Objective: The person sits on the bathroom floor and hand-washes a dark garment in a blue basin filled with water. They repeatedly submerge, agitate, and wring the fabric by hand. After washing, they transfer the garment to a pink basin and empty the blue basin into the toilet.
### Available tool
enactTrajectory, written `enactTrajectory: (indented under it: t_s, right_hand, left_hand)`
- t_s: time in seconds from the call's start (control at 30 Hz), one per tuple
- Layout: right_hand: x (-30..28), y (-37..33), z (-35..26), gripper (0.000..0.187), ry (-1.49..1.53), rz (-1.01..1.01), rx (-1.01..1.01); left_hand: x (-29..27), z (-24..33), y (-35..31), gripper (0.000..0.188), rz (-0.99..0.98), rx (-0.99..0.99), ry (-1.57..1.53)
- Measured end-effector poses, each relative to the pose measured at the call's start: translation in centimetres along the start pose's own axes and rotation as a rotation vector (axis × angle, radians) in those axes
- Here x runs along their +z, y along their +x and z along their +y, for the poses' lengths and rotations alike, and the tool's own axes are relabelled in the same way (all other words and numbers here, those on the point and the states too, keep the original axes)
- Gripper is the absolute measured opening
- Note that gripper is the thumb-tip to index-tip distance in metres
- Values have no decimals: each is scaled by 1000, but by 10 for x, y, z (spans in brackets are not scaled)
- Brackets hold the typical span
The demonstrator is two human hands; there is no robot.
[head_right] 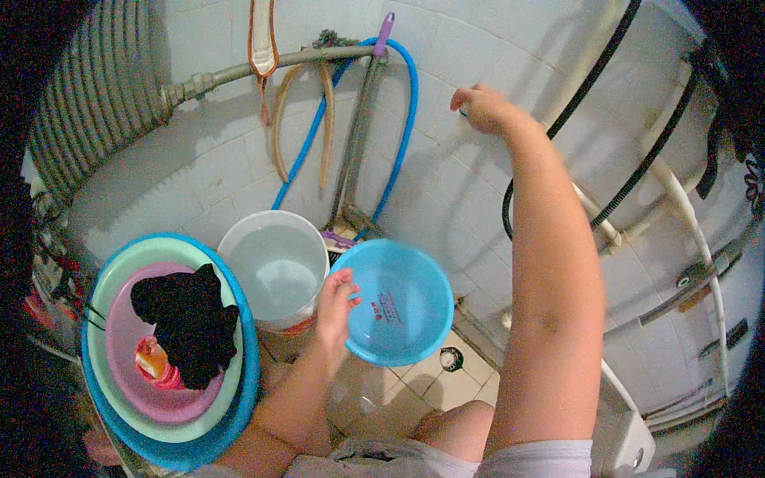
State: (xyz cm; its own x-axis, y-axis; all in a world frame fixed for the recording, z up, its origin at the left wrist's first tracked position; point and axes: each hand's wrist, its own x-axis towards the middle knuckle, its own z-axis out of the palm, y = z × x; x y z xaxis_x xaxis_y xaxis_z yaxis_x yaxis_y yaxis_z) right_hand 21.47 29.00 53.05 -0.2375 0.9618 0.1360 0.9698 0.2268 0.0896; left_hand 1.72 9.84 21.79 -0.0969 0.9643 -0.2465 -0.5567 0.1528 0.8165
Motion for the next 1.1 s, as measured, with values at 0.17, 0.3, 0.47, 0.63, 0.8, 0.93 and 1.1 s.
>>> enactTrajectory:
  t_s: [0.17, 0.3, 0.47, 0.63, 0.8, 0.93, 1.1]
  right_hand:
    - [26, -48, 12, 25, -301, 511, -197]
    - [110, -111, -16, 33, 329, 661, -95]
    - [295, -281, -48, 26, 1059, 76, 411]
    - [303, -350, -86, 37, 1870, -272, 1001]
    - [312, -365, -61, 43, 1963, -128, 1070]
    - [314, -371, -51, 44, 2039, -53, 1197]
    - [307, -370, -45, 44, 2067, -35, 1114]
  left_hand:
    - [10, -1, -4, 32, -2, -104, -114]
    - [-1, 3, -8, 34, 78, -133, -157]
    - [8, 1, -19, 38, 25, -93, -178]
    - [2, -7, -25, 37, 31, -68, -118]
    - [-5, -23, -19, 43, 153, -9, 8]
    - [-64, -99, 41, 51, 116, -128, -114]
    - [-116, -173, 86, 56, 117, -158, 97]
